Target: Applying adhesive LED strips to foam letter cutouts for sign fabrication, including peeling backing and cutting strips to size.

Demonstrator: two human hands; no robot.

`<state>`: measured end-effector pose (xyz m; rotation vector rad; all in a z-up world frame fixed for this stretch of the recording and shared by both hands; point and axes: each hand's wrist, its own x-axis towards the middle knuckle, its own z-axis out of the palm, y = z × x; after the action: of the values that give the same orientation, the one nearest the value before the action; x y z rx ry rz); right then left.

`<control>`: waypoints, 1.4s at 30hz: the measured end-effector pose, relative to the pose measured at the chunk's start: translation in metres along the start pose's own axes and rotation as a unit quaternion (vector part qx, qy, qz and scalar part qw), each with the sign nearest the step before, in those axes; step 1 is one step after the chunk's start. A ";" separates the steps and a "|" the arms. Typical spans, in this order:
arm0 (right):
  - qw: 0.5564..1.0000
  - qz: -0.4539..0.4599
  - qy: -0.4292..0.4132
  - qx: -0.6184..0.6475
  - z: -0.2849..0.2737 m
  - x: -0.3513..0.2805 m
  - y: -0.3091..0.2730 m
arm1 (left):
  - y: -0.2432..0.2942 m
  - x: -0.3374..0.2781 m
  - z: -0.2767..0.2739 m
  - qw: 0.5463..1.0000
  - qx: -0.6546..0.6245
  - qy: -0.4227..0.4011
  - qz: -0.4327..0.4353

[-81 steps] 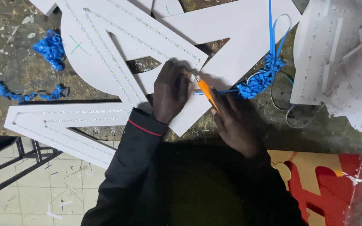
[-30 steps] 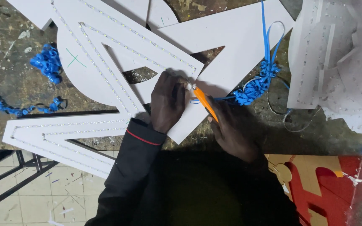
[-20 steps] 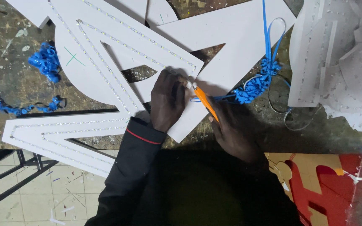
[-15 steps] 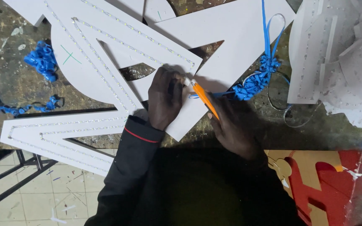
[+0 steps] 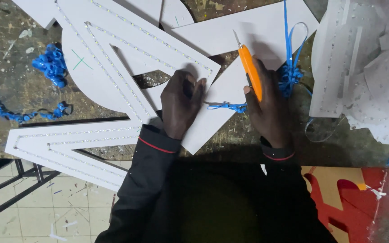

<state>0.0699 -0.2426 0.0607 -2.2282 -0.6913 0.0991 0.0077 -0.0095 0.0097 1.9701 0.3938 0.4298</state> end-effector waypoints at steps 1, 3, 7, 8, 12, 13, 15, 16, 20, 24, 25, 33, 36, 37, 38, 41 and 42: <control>1.000 -0.001 -0.002 0.000 0.000 0.004 -0.001 | -0.003 0.000 -0.001 1.000 0.000 0.002 -0.002; 1.000 0.004 -0.013 0.009 0.002 0.011 -0.004 | -0.009 0.002 -0.002 1.000 -0.012 -0.011 -0.005; 1.000 0.009 -0.006 0.018 0.002 0.029 0.013 | -0.010 0.004 -0.005 1.000 -0.010 -0.017 -0.011; 1.000 0.011 0.006 -0.016 0.002 0.034 0.019 | -0.012 0.004 -0.006 0.999 -0.009 -0.033 -0.004; 0.990 -0.038 0.040 -0.131 -0.005 0.063 0.041 | -0.001 0.004 -0.012 0.999 -0.011 -0.041 0.004; 0.989 -0.037 0.045 -0.132 -0.005 0.070 0.045 | -0.003 0.003 -0.010 0.999 -0.012 -0.044 0.009; 0.941 -0.053 0.097 -0.319 -0.003 0.084 0.051 | -0.007 0.001 -0.008 0.999 -0.010 -0.031 0.012; 0.941 -0.055 0.099 -0.319 -0.002 0.083 0.043 | -0.007 0.003 -0.006 0.999 -0.010 -0.029 0.015; 0.982 -0.144 0.077 -0.097 0.022 0.082 0.010 | -0.009 0.004 -0.004 0.999 -0.001 -0.026 -0.022; 0.981 -0.173 0.013 -0.081 0.070 0.077 -0.013 | -0.010 0.006 -0.005 1.000 -0.006 -0.023 -0.012; 0.980 -0.182 0.010 -0.075 0.073 0.078 -0.016 | -0.010 0.004 -0.007 1.000 0.000 -0.013 -0.014; 0.979 0.015 -0.202 0.038 0.042 0.123 -0.028 | -0.012 -0.003 -0.013 0.995 -0.071 -0.063 0.024; 0.972 0.016 -0.224 0.073 0.039 0.131 -0.032 | -0.014 -0.004 -0.017 0.994 -0.070 -0.079 0.031; 0.972 0.012 -0.222 0.072 0.048 0.131 -0.015 | -0.011 -0.005 -0.018 0.994 -0.070 -0.077 0.035; 0.968 0.011 -0.225 0.112 0.058 0.130 0.003 | -0.008 -0.008 -0.020 0.993 -0.073 -0.085 0.033; 0.959 0.005 -0.223 0.175 0.069 0.125 0.017 | -0.011 -0.010 -0.018 0.993 -0.067 -0.090 0.039; 0.956 0.004 -0.217 0.197 0.071 0.121 0.015 | -0.014 -0.012 -0.016 0.993 -0.059 -0.090 0.048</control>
<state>0.1596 -0.1418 0.0190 -1.8329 -0.8111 0.6873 -0.0113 0.0037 0.0024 1.8998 0.1560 0.3244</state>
